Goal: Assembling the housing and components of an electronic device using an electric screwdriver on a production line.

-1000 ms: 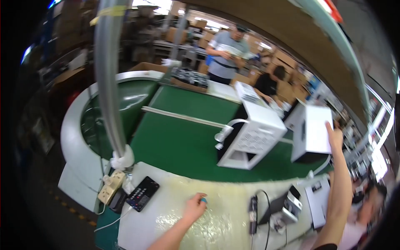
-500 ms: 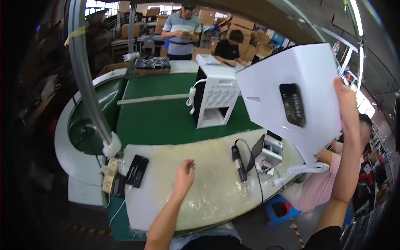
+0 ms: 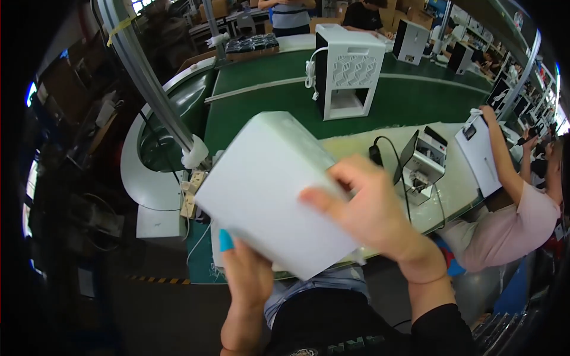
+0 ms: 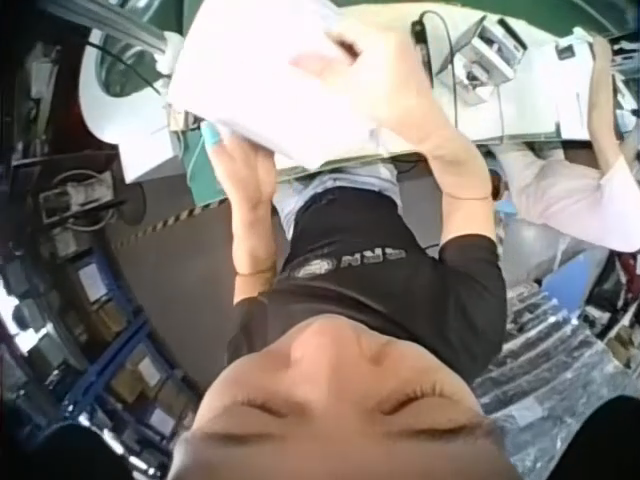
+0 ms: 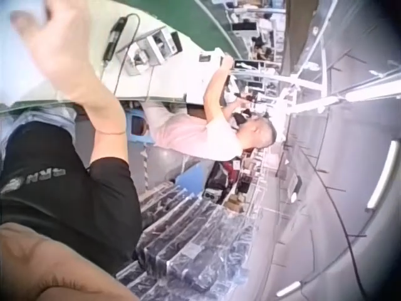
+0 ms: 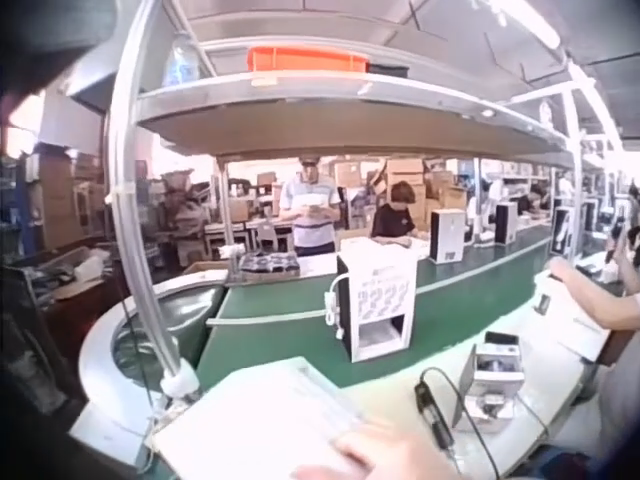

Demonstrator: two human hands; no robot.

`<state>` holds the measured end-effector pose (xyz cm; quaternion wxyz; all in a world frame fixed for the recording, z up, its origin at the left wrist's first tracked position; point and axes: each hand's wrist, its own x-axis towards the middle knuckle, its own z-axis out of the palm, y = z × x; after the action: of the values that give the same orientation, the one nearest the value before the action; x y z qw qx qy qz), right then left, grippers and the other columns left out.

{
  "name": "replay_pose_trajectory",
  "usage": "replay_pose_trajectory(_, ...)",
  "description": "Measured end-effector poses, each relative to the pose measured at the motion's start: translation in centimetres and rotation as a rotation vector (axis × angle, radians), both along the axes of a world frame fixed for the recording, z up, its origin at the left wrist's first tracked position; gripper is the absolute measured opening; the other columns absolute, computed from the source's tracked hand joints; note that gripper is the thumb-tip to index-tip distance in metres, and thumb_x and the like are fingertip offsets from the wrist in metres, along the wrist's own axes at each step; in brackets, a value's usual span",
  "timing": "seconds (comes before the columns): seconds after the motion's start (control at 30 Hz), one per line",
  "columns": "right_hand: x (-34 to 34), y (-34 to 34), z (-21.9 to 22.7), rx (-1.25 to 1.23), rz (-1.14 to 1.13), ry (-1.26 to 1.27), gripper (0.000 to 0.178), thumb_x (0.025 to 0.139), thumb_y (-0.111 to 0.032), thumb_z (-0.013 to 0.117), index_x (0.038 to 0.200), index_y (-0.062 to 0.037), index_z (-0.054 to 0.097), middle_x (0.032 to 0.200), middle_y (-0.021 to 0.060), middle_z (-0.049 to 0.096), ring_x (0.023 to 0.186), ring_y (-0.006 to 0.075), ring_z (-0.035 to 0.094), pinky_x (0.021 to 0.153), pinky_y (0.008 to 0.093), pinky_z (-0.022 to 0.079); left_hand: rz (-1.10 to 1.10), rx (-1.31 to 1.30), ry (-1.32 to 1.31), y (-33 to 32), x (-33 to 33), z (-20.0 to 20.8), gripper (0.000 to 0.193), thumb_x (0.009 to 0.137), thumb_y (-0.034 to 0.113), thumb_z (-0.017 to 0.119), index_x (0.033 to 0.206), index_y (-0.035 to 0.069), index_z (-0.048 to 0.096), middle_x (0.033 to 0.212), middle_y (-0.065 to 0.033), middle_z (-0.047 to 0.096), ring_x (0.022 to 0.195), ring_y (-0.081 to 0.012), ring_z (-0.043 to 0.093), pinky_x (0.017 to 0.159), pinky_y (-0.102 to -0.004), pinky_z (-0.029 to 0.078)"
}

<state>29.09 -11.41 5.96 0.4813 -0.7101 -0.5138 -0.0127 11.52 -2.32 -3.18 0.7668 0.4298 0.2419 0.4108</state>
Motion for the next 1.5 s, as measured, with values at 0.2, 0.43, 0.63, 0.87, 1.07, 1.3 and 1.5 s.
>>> replay_pose_trajectory(0.2, -9.0, 1.0, -2.2, 0.36, 0.341, -0.037, 0.032, 0.08, -0.027, 0.07, 0.088, 0.001, 0.057, 0.075, 0.0109, 0.047, 0.068, 0.0271, 0.047, 0.06, 0.0367, 0.039, 0.317, -0.02, 0.06, 4.7, -7.7, 4.1, 0.04, 0.1, 0.026, 0.033, 0.118, -0.001, 0.057, 0.11, -0.0104, 0.063, 0.105, -0.0238, 0.055, 0.098, -0.0365, 0.04)
replay_pose_trajectory(0.43, -16.7, 1.1, -7.0, 0.266, 0.302, -0.041, 0.056, 0.094, -0.035, 0.057, 0.134, -0.003, 0.035, 0.116, 0.0096, 0.054, 0.077, 0.0217, 0.051, 0.064, 0.037, 0.042, 0.195, 0.174, 0.215, 7.4, -10.5, 1.8, 0.033, 0.098, 0.02, 0.04, 0.116, -0.003, 0.056, 0.108, -0.0133, 0.063, 0.101, -0.0235, 0.059, 0.093, -0.0361, 0.045)
replay_pose_trajectory(0.63, -17.2, 2.7, -12.8, 0.106, 0.268, -0.233, 0.045, 0.078, -0.017, 0.056, 0.116, 0.0072, 0.057, 0.102, 0.01, 0.057, 0.093, 0.0214, 0.054, 0.084, 0.0321, 0.043, 0.084, 0.277, 0.286, 8.0, -2.8, -2.1, 0.028, 0.095, 0.014, 0.047, 0.113, -0.005, 0.056, 0.106, -0.0161, 0.064, 0.097, -0.0231, 0.062, 0.087, -0.0357, 0.051)
replay_pose_trajectory(0.87, -3.7, -4.9, -10.6, 0.453, 0.555, -0.001, 0.034, 0.082, -0.017, 0.067, 0.11, 0.0006, 0.065, 0.11, 0.0082, 0.061, 0.09, 0.0203, 0.062, 0.075, 0.0326, 0.051, 0.081, 0.419, 0.557, 13.7, -1.8, -7.2, 0.04, 0.098, 0.03, 0.047, 0.106, -0.007, 0.059, 0.102, -0.021, 0.066, 0.091, -0.0244, 0.066, 0.082, -0.036, 0.056)
replay_pose_trajectory(1.07, 13.3, -6.0, -14.3, 0.138, -0.616, 0.407, 0.019, 0.095, -0.009, 0.052, 0.11, 0.0035, 0.054, 0.093, 0.0105, 0.061, 0.081, 0.0176, 0.058, 0.072, 0.0302, 0.048, -0.091, 0.432, 0.564, 16.8, -5.5, -3.3, 0.068, 0.097, 0.055, 0.035, 0.105, -0.007, 0.06, 0.107, -0.0223, 0.065, 0.101, -0.028, 0.062, 0.093, -0.0366, 0.047)
replay_pose_trajectory(1.3, 18.3, 0.2, -22.6, -0.586, -0.845, -0.136, 0.042, 0.088, -0.017, 0.056, 0.124, 0.0036, 0.049, 0.104, 0.0207, 0.06, 0.096, 0.0363, 0.058, 0.084, 0.0462, 0.047, -0.488, 1.563, 0.862, 8.5, 6.2, 7.3, 0.039, 0.084, 0.024, 0.061, 0.114, -0.001, 0.06, 0.12, -0.0191, 0.059, 0.114, -0.0326, 0.056, 0.095, -0.0404, 0.043)
replay_pose_trajectory(1.5, 18.4, -1.0, -24.2, -0.656, -0.857, -0.131, 0.041, 0.086, -0.02, 0.06, 0.116, 0.0068, 0.051, 0.096, 0.0222, 0.06, 0.087, 0.0373, 0.06, 0.076, 0.0476, 0.048, -0.971, 1.878, 0.592, -0.1, 15.5, 5.9, 0.069, 0.072, 0.039, 0.07, 0.129, 0.006, 0.051, 0.141, -0.0217, 0.039, 0.135, -0.0414, 0.032, 0.105, -0.0601, 0.026)
